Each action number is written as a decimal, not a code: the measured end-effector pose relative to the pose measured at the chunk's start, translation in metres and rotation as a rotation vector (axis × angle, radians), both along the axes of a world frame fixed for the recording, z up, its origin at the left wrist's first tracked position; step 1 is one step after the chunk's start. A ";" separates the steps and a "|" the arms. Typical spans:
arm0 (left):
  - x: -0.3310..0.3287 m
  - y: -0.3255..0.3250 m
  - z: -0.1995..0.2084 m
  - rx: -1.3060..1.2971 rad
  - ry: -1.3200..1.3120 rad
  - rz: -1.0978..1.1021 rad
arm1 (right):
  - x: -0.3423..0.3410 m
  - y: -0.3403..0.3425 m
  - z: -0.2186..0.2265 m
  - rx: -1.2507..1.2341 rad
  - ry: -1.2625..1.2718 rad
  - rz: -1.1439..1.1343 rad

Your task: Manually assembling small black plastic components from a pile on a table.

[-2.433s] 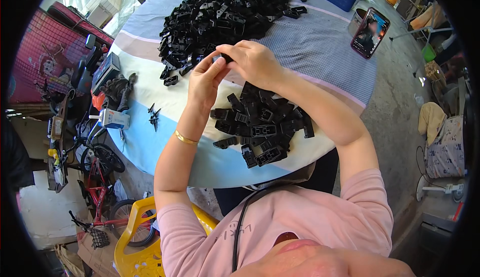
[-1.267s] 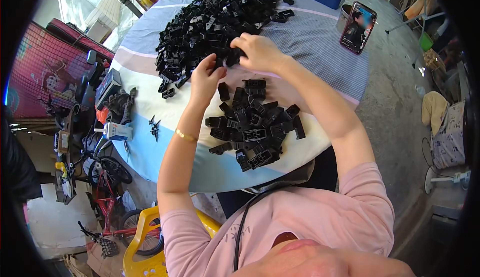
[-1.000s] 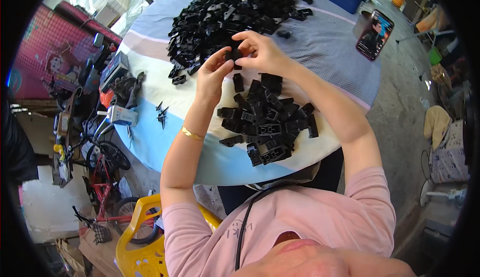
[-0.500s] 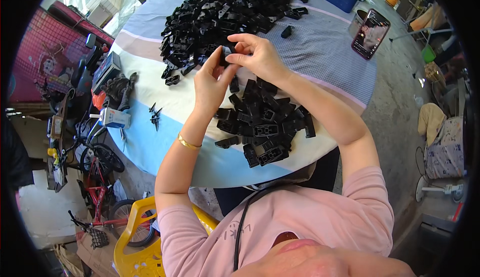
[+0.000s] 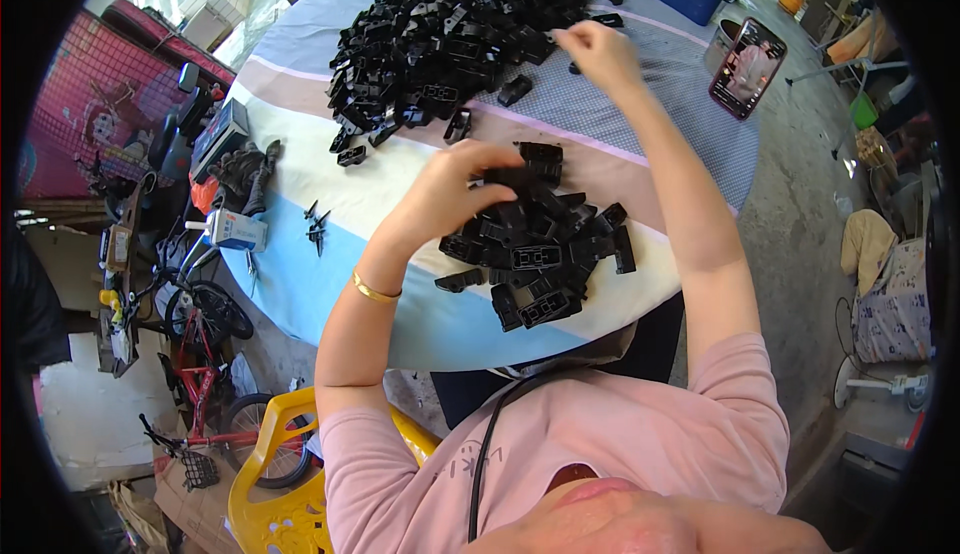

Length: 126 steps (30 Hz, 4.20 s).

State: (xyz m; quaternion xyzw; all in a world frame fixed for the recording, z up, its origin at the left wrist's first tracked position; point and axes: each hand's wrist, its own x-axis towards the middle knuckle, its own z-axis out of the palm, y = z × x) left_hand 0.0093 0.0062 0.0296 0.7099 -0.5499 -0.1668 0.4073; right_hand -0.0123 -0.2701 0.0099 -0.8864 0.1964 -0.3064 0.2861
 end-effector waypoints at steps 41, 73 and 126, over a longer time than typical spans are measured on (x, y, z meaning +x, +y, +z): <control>0.039 -0.001 -0.021 -0.458 0.815 0.339 | -0.006 0.103 0.004 0.989 -0.021 0.720; 0.020 -0.002 -0.008 -0.166 -0.265 -0.012 | 0.009 0.043 -0.029 -0.418 0.106 0.514; -0.019 0.001 0.025 -0.288 -0.389 -0.176 | 0.025 0.034 -0.037 -0.457 0.031 0.269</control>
